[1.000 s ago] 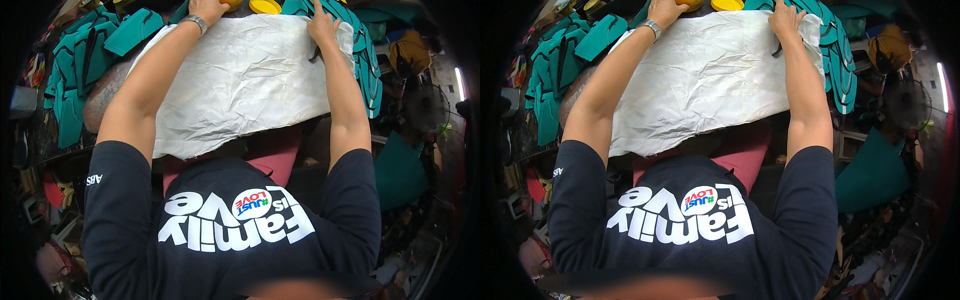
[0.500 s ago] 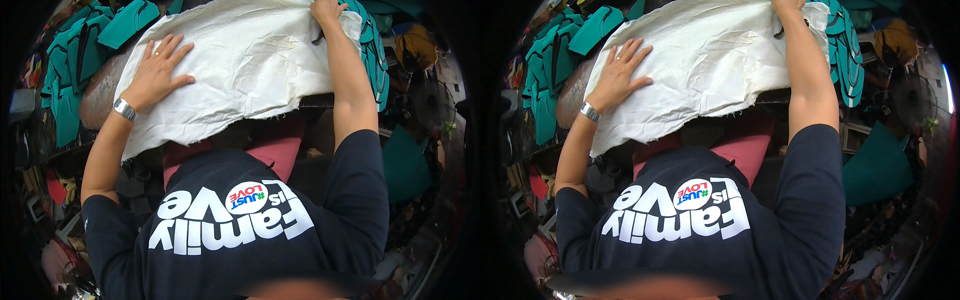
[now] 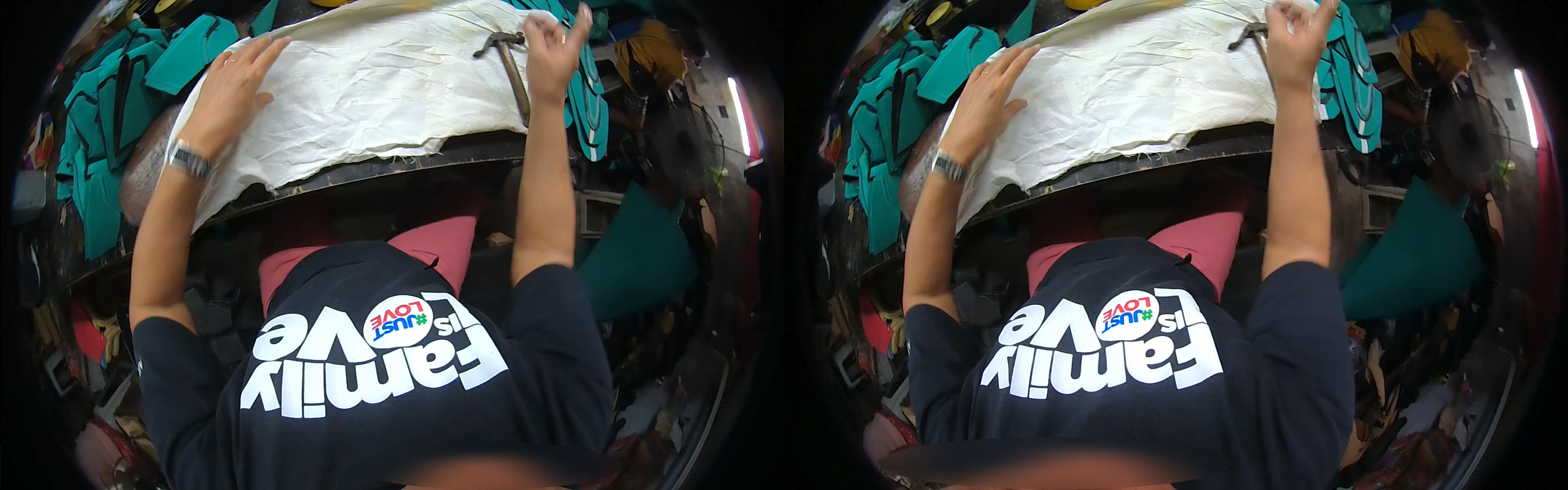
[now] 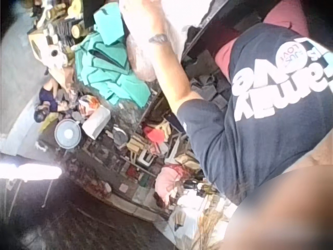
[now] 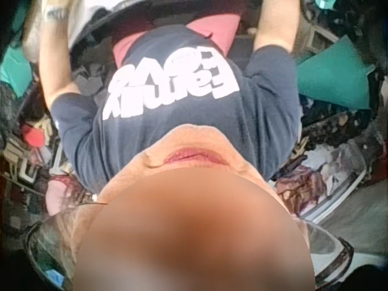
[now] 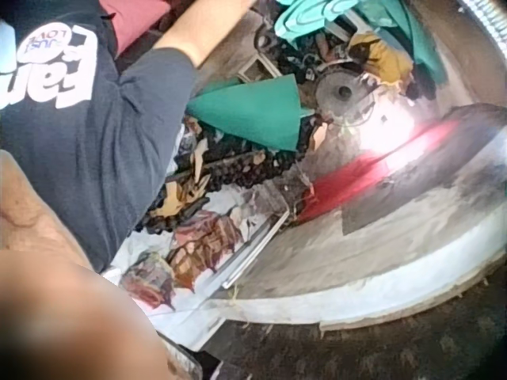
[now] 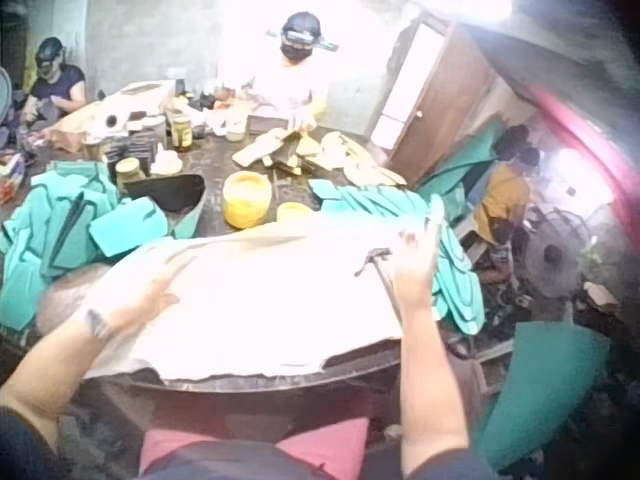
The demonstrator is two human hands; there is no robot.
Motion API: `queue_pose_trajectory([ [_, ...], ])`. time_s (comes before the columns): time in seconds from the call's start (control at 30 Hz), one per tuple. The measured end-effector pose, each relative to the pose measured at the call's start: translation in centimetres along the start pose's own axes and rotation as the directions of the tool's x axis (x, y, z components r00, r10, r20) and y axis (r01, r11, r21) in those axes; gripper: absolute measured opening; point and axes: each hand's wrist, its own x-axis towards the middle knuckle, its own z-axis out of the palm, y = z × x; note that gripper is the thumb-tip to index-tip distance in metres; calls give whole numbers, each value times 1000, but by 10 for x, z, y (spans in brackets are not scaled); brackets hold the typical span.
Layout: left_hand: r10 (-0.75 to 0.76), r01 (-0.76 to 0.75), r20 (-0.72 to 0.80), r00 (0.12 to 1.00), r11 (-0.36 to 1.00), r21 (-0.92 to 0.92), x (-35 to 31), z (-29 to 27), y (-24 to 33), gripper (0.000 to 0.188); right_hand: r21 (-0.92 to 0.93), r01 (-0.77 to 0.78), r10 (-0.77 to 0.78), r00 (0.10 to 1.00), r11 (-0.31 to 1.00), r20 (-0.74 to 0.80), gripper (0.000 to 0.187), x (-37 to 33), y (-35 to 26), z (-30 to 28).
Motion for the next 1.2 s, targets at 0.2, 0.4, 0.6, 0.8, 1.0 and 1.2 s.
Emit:
queue_pose_trajectory([
  [0.2, 238, -293, -170, 956, 764, -574, -27, -21, 101, 47, -299, -466, 283, 822, 832, -494, 93, -145, -45, -65],
  [0.4, 343, -411, -228, 911, 725, -552, 16, 15, 174, 40, -499, -586, 464, 811, 639, -357, 95, -151, -2, -91],
  [0.6, 315, -346, -146, 938, 811, -472, 67, 48, 200, 34, -224, -610, 534, 782, 760, -321, 91, -111, 8, -83],
  [0.8, 297, 99, 217, 930, 367, -925, 111, 50, 183, 25, -2, -551, 476, 723, 835, -501, 91, -116, 9, -95],
  [1.0, 315, 166, 262, 912, 300, -940, 141, 51, 164, 27, 13, -430, 335, 685, 903, -647, 94, -157, -33, -77],
  [1.2, 314, 211, 292, 903, 267, -940, 145, 45, 165, 30, -348, -411, 280, 886, 842, -370, 109, -175, -64, -10],
])
